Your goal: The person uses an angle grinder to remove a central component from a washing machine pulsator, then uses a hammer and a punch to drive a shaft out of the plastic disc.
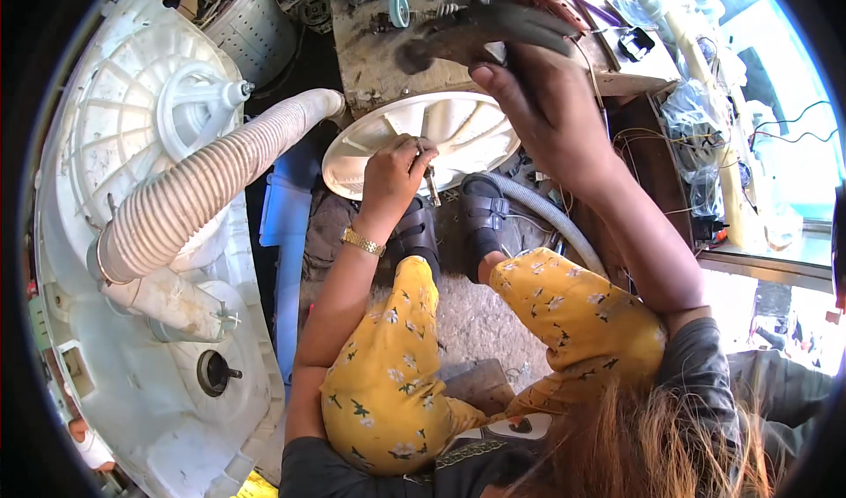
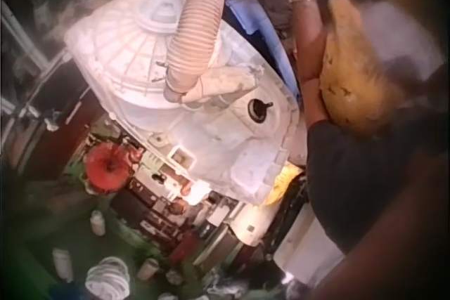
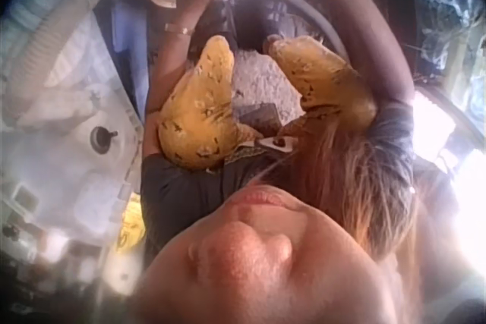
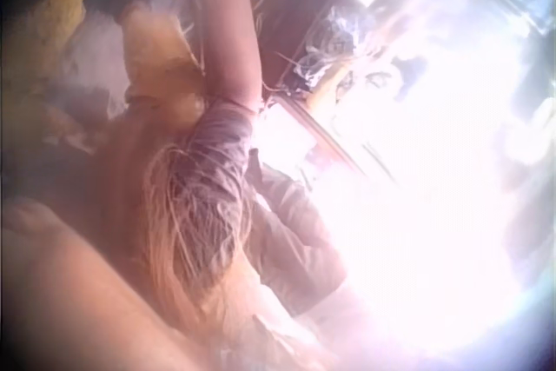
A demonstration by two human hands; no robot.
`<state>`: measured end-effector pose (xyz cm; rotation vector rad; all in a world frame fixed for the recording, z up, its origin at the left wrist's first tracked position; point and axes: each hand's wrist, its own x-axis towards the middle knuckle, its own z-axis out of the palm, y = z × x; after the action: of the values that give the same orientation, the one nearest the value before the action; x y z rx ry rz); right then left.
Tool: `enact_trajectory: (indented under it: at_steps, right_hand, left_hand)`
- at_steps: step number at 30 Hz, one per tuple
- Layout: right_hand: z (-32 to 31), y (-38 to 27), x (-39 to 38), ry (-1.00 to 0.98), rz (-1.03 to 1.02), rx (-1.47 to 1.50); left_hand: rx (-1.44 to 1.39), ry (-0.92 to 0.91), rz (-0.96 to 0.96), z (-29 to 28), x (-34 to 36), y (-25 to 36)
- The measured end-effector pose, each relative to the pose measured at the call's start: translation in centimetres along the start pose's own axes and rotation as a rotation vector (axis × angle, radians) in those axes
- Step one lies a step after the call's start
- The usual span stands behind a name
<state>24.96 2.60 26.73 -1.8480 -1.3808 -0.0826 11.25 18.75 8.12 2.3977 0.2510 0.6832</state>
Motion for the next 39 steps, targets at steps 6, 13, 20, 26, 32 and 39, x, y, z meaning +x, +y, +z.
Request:
enact_trajectory:
  at_steps: [6,13,20,26,32,39]
  right_hand:
    - [4.4,12.7,-4.6,-0.006,0.264,-0.169]
    - [6.6,15.4,-6.2,0.018,0.266,-0.11]
    - [8.0,14.3,-7.0,0.11,0.368,0.02]
    - [8.3,15.4,-7.5,0.272,0.253,0.192]
    - [8.2,15.0,-7.7,0.272,0.299,0.169]
    - [5.3,14.1,-9.7,0.254,0.262,0.25]
  left_hand:
    - [-0.096,0.022,-0.046,0.1,-1.0,0.4]
    - [-0.084,0.034,-0.061,-0.1,-1.1,-0.1]
    - [-0.139,0.127,-0.038,-0.7,-1.7,0.2]
    - [-0.161,0.265,-0.012,-1.4,-2.2,0.4]
    - [-0.153,0.128,0.073,-1.2,-1.0,1.5]
    - [-0.182,0.189,-0.129,-2.5,-3.7,0.5]
